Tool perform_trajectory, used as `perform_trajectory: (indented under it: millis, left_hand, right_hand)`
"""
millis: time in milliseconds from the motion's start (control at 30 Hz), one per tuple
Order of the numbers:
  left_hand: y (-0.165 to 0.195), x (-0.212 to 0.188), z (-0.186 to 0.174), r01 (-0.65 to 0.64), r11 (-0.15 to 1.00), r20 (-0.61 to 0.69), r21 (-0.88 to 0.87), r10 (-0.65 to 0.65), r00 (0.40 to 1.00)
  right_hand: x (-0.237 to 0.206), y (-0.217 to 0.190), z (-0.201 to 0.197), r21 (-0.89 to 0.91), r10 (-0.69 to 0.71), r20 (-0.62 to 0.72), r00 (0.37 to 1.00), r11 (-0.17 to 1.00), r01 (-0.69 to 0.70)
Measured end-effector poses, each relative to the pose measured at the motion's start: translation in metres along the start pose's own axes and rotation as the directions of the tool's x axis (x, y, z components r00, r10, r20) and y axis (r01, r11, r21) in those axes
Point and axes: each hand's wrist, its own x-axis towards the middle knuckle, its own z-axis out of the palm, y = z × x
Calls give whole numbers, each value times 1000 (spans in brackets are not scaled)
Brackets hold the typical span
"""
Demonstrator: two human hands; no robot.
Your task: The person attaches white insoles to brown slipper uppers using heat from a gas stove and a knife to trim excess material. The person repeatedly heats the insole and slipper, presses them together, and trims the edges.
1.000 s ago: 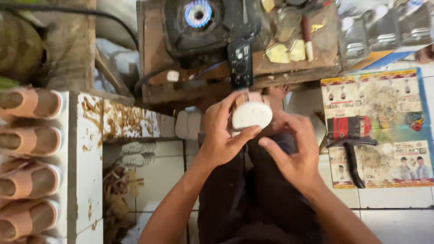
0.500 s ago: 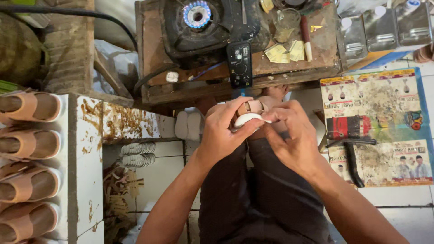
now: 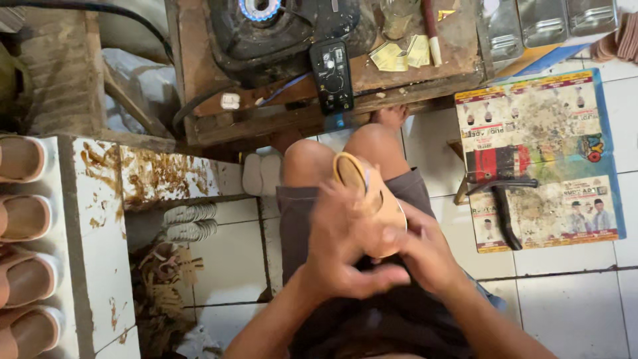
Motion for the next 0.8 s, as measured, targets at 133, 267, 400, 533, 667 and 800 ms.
perform_trajectory:
  millis: [133,267,400,533,667,800]
  left_hand:
    - [-2,-2,-12,440,195,226,-876,-641,733]
    - [0,-15,-23,436,195,234,-878,-621,748]
    - [15,-26,-20,515,237,272,-824,-630,727]
    - [26,-23,-22,582,319,289,-748,-632,719]
    - [30,-22,-29,652,396,338,-646,-617,711]
    - [29,-27,-27,660,338,355,-671,-635,686]
  right_hand:
    - [-16,-14,17,-506,-309,238,921,770,389]
    - [-24,-35,25,-524,-327,207,922,759,387]
    - [-24,-60,28,-472,-445,238,863,724,503]
    - [-22,-85,35,-728,-359,378,853,454,514]
    - [-23,-98,47,-745,-312,405,859,432,508]
    - [-24,-99,50,-756,-265,386,884,458,467]
